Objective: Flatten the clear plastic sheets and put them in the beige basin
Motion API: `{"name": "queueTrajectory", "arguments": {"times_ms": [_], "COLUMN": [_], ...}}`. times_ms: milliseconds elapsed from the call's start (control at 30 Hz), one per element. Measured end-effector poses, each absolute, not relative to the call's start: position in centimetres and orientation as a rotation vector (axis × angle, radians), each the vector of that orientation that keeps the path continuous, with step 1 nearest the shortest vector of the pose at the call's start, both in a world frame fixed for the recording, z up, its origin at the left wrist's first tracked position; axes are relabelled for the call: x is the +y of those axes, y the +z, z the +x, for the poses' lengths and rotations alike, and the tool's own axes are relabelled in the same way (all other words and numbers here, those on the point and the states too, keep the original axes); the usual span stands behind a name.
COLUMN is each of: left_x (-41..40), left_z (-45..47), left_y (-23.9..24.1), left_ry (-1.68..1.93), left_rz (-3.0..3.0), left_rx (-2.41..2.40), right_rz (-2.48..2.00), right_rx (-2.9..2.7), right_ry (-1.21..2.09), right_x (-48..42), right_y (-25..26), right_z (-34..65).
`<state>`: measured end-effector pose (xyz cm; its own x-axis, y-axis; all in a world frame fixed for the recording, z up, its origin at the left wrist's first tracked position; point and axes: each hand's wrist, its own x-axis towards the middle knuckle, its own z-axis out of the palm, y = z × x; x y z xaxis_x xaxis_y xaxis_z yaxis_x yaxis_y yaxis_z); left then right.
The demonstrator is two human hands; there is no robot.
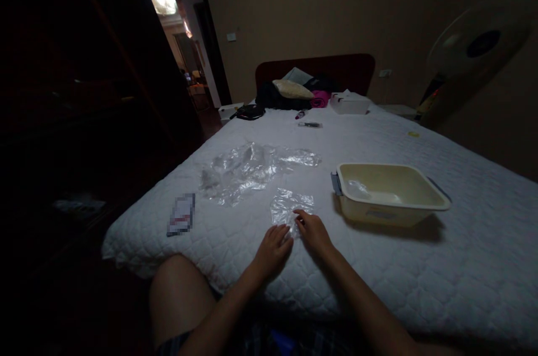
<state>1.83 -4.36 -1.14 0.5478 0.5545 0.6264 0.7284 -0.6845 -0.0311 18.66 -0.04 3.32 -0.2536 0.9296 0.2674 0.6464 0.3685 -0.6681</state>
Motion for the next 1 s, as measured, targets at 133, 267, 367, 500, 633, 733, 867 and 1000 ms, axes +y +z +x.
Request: {"name": "queueTrajectory", "arguments": {"times_ms": [133, 267, 367, 500, 633, 733, 867, 1000], "left_x": [-4.3, -4.4, -4.4, -4.4, -4.5, -4.6, -4.6, -4.5], "left_z": [1.9, 2.0, 2.0, 2.0, 2.0, 1.9, 1.9, 2.0], "left_y": [-0.9, -0.6, -0.6, -0.7, -0.5, -0.4, -0.5, -0.6], "left_ry": [-0.804, -0.769, -0.766, -0.768, -0.738, -0.71, -0.711, -0.715], "left_rz": [-2.549, -2.585, -2.596, -2.602, -2.618, -2.622, -2.622, -2.628], "left_rx": [-1.041, -1.1, -1.126, -1.149, -1.143, -1.145, -1.144, -1.14], "right_rz": [-1.406, -1.424, -1.387, -1.38, -1.408, -1.425, -1.4, -1.407], "right_rx": [-2.009, -1.928, -1.912, -1.978, -1.924, -1.886, -1.902, -1.886], "right_ry": [0.467, 0.304, 0.262, 0.31, 0.401, 0.499, 0.52, 0.492], "right_x": [0.0, -0.4, -1.1, -1.8, -1.8, -1.7, -2.0, -2.3], "right_y": [3.3, 3.6, 3.8, 3.2, 2.1, 1.7, 1.5, 1.5], "right_z": [18.5, 18.5, 19.0, 20.0, 20.7, 20.8, 20.7, 20.8]}}
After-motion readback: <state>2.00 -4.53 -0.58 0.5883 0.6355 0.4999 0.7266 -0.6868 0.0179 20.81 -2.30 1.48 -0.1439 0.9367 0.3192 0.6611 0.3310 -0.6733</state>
